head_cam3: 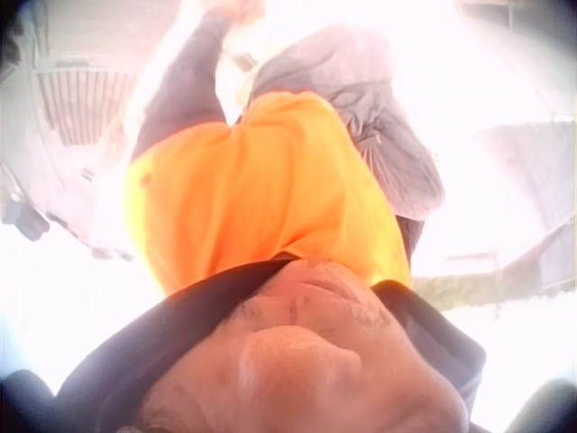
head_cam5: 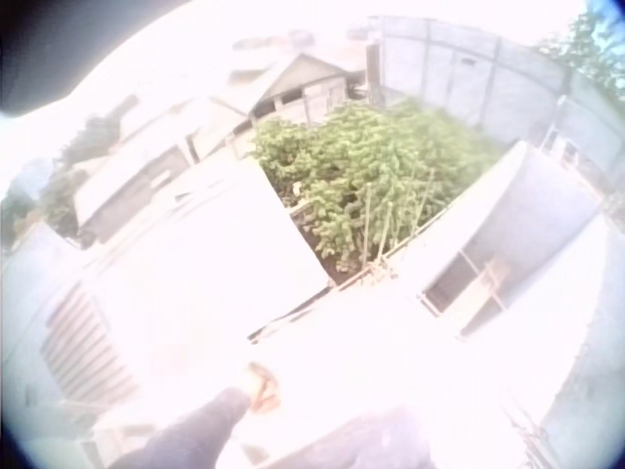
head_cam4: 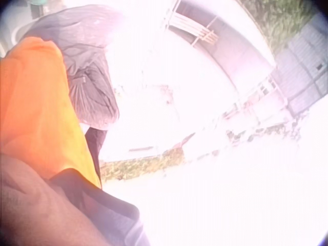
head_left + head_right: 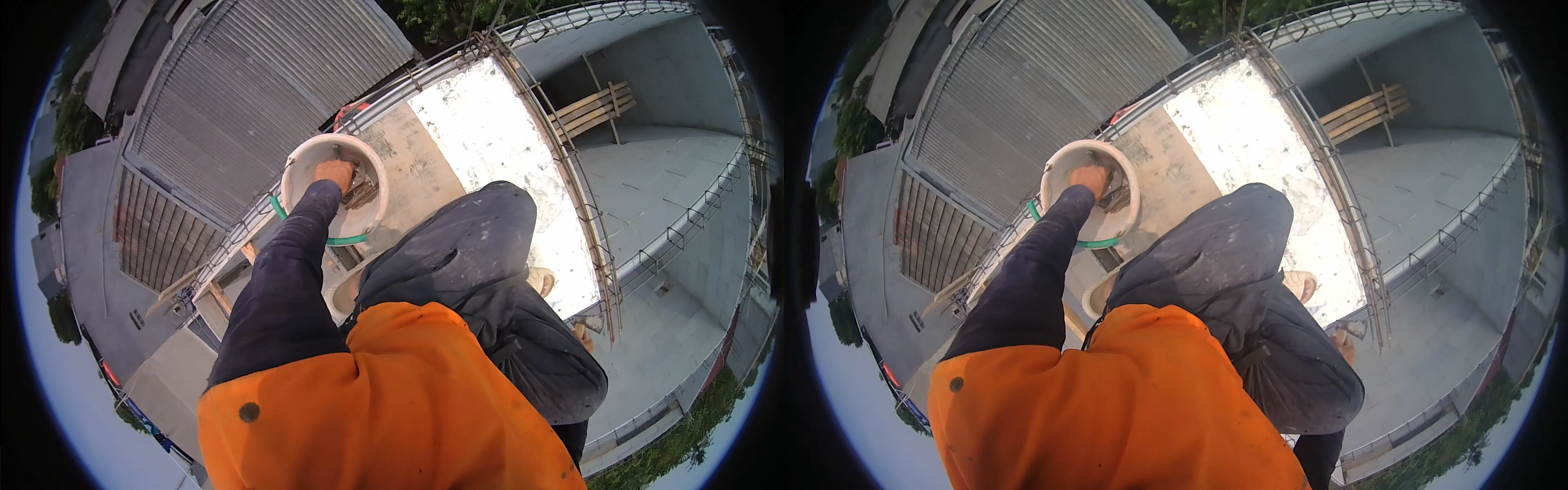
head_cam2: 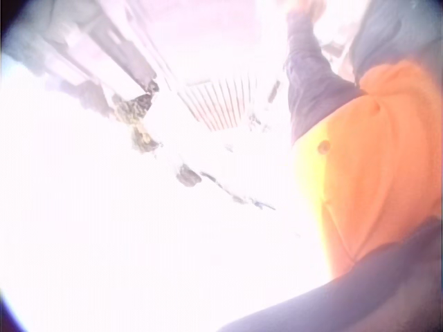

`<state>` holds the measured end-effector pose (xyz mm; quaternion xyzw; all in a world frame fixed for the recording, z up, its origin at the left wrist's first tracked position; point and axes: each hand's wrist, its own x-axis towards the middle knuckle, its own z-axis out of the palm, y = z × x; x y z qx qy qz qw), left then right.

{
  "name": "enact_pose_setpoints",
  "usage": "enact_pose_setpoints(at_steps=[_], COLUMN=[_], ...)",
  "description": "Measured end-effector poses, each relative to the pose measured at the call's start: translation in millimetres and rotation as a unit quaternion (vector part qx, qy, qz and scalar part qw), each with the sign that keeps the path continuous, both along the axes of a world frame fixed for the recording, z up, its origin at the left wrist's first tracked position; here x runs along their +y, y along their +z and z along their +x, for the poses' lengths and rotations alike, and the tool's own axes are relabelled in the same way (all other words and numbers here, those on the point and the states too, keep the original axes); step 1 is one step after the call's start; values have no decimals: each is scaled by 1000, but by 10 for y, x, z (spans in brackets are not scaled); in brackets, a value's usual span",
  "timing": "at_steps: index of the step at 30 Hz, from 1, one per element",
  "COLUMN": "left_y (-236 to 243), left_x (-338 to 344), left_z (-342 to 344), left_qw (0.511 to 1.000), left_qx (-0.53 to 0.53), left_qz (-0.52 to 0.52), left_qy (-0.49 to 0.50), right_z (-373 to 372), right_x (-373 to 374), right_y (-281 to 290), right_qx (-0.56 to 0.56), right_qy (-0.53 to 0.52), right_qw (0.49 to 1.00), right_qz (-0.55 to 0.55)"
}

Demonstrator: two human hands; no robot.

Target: The person positions and secures wooden boards and a PVC pipe segment atop a concrete structure using a hammer.

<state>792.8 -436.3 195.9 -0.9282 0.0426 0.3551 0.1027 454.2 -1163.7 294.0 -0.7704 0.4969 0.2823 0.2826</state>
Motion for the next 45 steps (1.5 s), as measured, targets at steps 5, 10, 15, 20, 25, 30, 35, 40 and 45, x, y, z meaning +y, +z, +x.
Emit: enact_pose_setpoints(at_steps=[5,10,15,20,25,30,35,40,45], left_y=[-197,-145,-73,164,399,979,1749,1826,1909], left_x=[41,-16,230,378,144,87,-1551,-3824,-5031], left_z=[-26,-17,-81,6,337,140,220,-51,-305], left_qw=[1000,999,997,992,985,944,796,749,721], left_qx=[-5,-12,17,18,-29,-42,125,231,279], left_qz=[-17,-31,-45,-107,-166,-315,-573,-610,-560], left_qy=[18,40,58,58,43,86,146,-117,-297], right_z=[-60,-151,-149,-173,-251,375,984,1131,992], right_x=[60,63,155,312,320,276,670,872,931], right_y=[82,162,159,192,226,499,1445,1518,1462], right_qx=[19,33,40,44,39,-25,-151,-226,-305], right_qy=[-10,-21,-17,-21,-39,-37,-168,-121,-174], right_qw=[999,998,998,996,992,988,974,949,914], right_qz=[-28,-50,-53,-68,-112,-149,-3,181,203])
